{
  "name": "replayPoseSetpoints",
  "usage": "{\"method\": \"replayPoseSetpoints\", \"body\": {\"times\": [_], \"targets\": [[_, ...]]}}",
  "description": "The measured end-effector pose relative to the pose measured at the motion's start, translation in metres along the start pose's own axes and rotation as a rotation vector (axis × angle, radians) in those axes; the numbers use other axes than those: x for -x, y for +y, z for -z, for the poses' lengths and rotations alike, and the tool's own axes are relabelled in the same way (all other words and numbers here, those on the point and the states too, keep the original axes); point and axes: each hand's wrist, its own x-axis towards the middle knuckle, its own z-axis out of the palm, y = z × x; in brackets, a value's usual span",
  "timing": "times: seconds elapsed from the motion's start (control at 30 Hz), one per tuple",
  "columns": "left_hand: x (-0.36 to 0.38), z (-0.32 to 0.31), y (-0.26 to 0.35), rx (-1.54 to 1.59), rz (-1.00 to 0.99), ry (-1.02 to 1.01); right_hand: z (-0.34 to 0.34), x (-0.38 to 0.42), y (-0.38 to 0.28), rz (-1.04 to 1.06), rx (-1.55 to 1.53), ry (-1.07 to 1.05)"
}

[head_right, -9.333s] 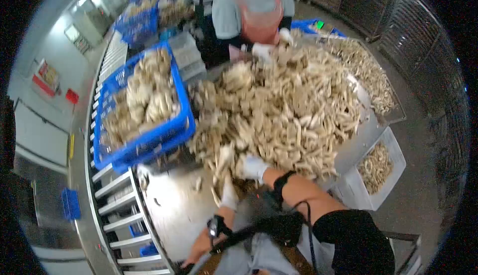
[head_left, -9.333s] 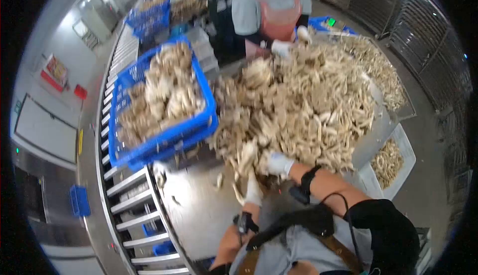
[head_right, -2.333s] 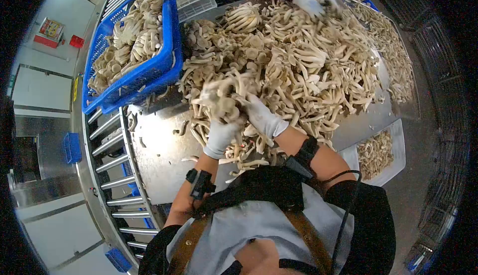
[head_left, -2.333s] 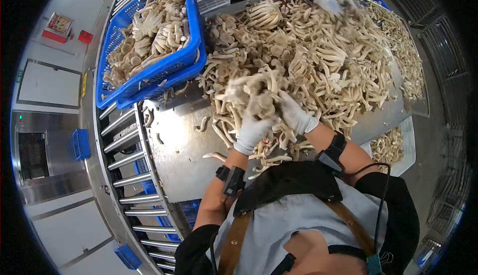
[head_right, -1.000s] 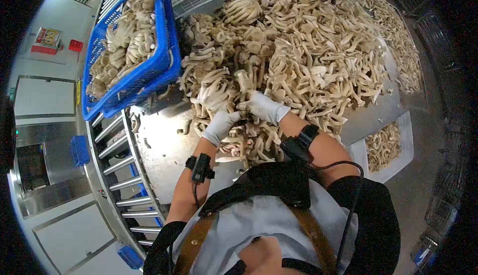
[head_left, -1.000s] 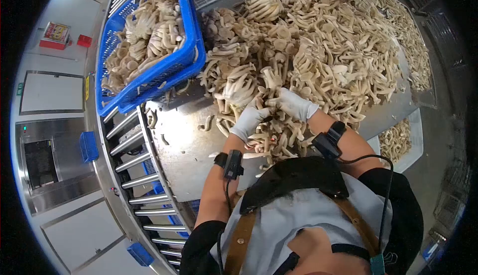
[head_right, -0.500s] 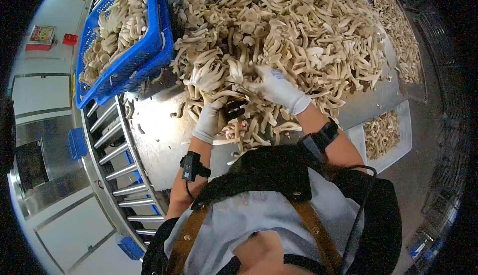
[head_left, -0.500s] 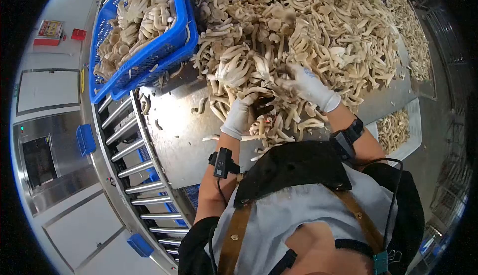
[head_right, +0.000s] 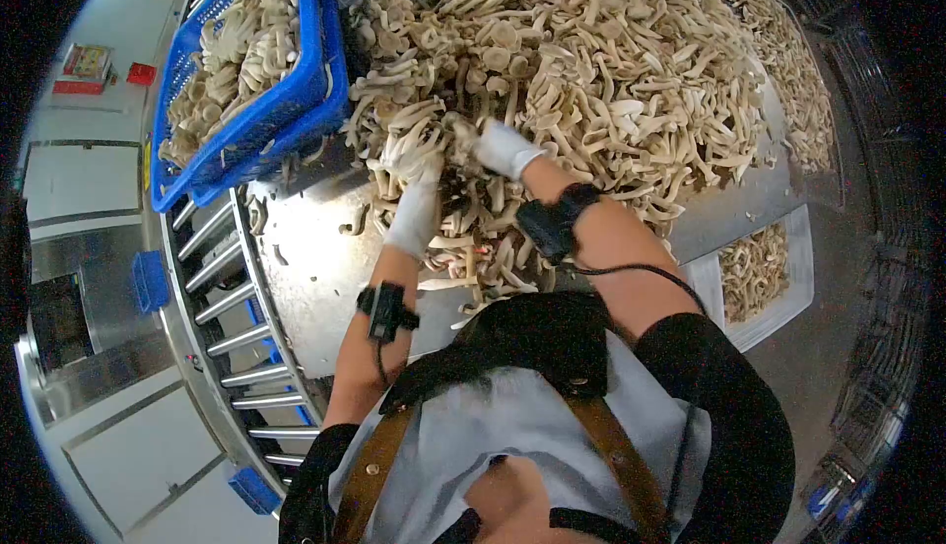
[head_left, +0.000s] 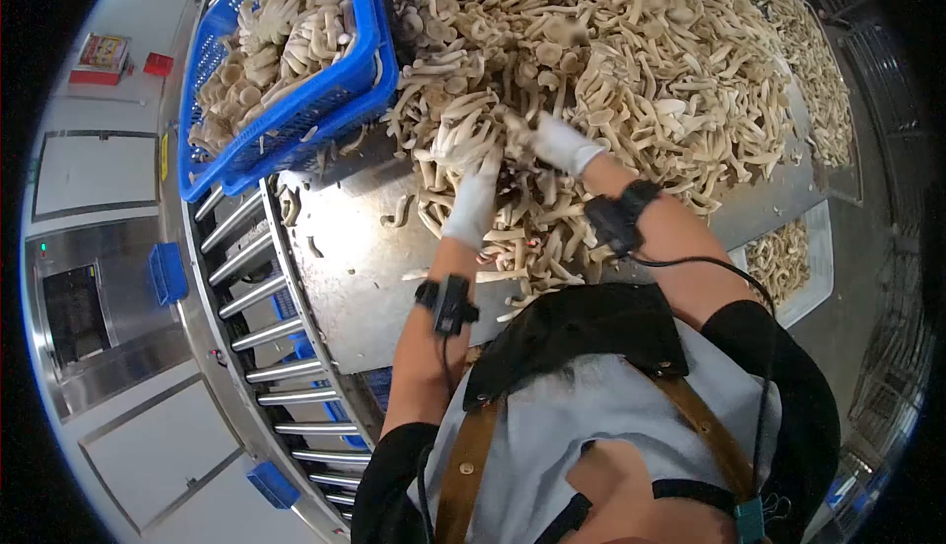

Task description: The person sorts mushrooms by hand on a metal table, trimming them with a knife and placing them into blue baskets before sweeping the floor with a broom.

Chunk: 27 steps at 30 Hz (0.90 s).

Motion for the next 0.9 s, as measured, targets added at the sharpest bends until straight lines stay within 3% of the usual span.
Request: {"method": "replayPoseSetpoints", "body": {"times": [0.07,0.1,0.13,0.2,0.27,0.3,0.33,0.43,0.47,0.53,0.63,0.67,0.7,0.77,0.8,0.83,0.87,0.9], "targets": [[-0.029,-0.019,-0.040,0.097,0.054,-0.143,-0.011,0.020,-0.024,0.024,-0.040,-0.059],[-0.028,-0.011,-0.001,0.726,0.345,-0.172,-0.042,0.002,0.008,0.030,-0.298,0.031],[-0.026,-0.002,0.041,1.334,0.668,-0.021,-0.038,0.007,0.013,0.084,-0.590,-0.087],[-0.013,0.003,0.037,1.262,0.542,-0.144,-0.026,0.034,0.013,0.171,-1.187,-0.329],[-0.001,0.013,0.059,1.115,0.448,-0.126,0.002,0.068,-0.010,0.077,-1.084,-0.333],[-0.001,0.014,0.056,1.069,0.549,-0.049,0.009,0.077,-0.017,0.056,-1.086,-0.331],[-0.004,0.016,0.054,0.952,0.428,-0.055,0.011,0.077,-0.014,0.159,-0.996,-0.289],[-0.004,0.020,0.058,0.566,0.217,-0.094,-0.014,0.062,-0.011,0.193,-1.234,-0.087],[-0.001,0.021,0.062,0.605,0.256,-0.111,-0.003,0.061,-0.015,0.129,-0.761,-0.035],[0.004,0.021,0.065,0.699,0.308,-0.097,-0.013,0.047,0.002,0.348,-0.655,0.059],[0.011,0.019,0.074,0.545,0.136,-0.006,0.005,0.068,-0.023,0.287,-0.273,0.152],[0.012,0.016,0.074,0.360,0.164,0.026,0.014,0.078,-0.040,0.256,-0.108,0.196],[0.012,0.015,0.075,0.362,0.157,0.056,0.022,0.090,-0.060,0.235,-0.124,0.149],[0.008,0.017,0.078,0.362,0.137,0.116,0.008,0.086,-0.066,0.241,-0.044,0.296],[0.008,0.015,0.080,0.717,0.072,0.145,0.010,0.085,-0.062,0.260,-0.347,0.213],[0.009,0.026,0.070,0.865,0.233,0.147,0.015,0.084,-0.055,0.274,-0.648,0.122],[0.011,0.033,0.055,1.136,0.187,0.063,0.020,0.083,-0.044,0.282,-0.950,0.022],[0.015,0.044,0.073,1.404,0.132,-0.025,0.020,0.078,-0.032,0.339,-0.839,-0.031]]}}
